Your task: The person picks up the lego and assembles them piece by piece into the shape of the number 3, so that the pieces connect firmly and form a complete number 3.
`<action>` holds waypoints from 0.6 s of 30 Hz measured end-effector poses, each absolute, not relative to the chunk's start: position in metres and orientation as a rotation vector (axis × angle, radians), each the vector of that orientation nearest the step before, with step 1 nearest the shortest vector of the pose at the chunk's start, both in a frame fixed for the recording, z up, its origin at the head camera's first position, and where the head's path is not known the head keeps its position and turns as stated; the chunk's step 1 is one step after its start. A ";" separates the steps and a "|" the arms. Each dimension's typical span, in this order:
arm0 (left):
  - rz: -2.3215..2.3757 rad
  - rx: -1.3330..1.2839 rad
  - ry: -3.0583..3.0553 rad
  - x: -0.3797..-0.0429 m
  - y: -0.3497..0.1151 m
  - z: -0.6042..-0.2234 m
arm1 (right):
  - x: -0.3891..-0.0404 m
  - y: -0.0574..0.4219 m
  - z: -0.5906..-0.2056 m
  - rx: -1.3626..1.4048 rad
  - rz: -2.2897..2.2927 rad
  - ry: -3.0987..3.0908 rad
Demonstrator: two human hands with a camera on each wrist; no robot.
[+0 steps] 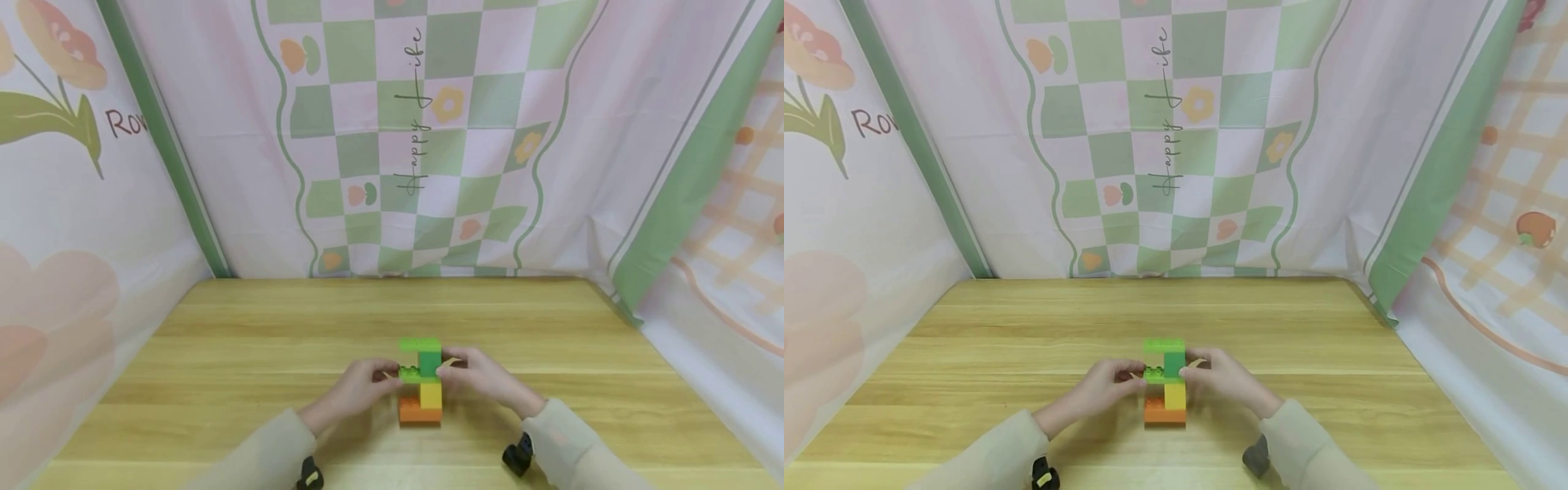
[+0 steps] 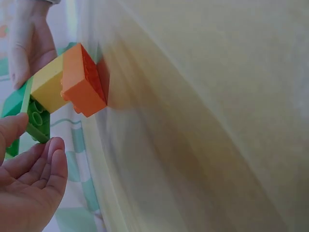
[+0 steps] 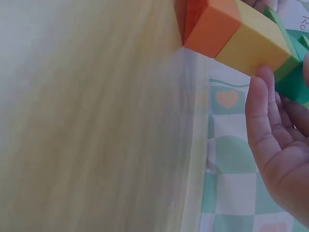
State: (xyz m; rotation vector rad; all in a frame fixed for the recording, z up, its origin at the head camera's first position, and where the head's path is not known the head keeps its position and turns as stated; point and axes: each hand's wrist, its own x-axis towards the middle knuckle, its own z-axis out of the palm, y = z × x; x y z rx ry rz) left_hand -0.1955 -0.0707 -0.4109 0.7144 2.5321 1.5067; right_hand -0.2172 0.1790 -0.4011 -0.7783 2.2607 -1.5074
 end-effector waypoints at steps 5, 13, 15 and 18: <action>1.505 0.731 2.540 -0.201 -0.071 -0.412 | -0.223 0.177 -0.402 -0.766 -1.503 2.270; 1.449 0.689 2.587 -0.206 -0.070 -0.413 | -0.229 0.171 -0.401 -0.669 -1.488 2.330; 1.438 0.666 2.586 -0.208 -0.069 -0.415 | -0.231 0.169 -0.402 -0.653 -1.483 2.342; 1.419 0.650 2.577 -0.210 -0.068 -0.417 | -0.235 0.167 -0.405 -0.618 -1.480 2.363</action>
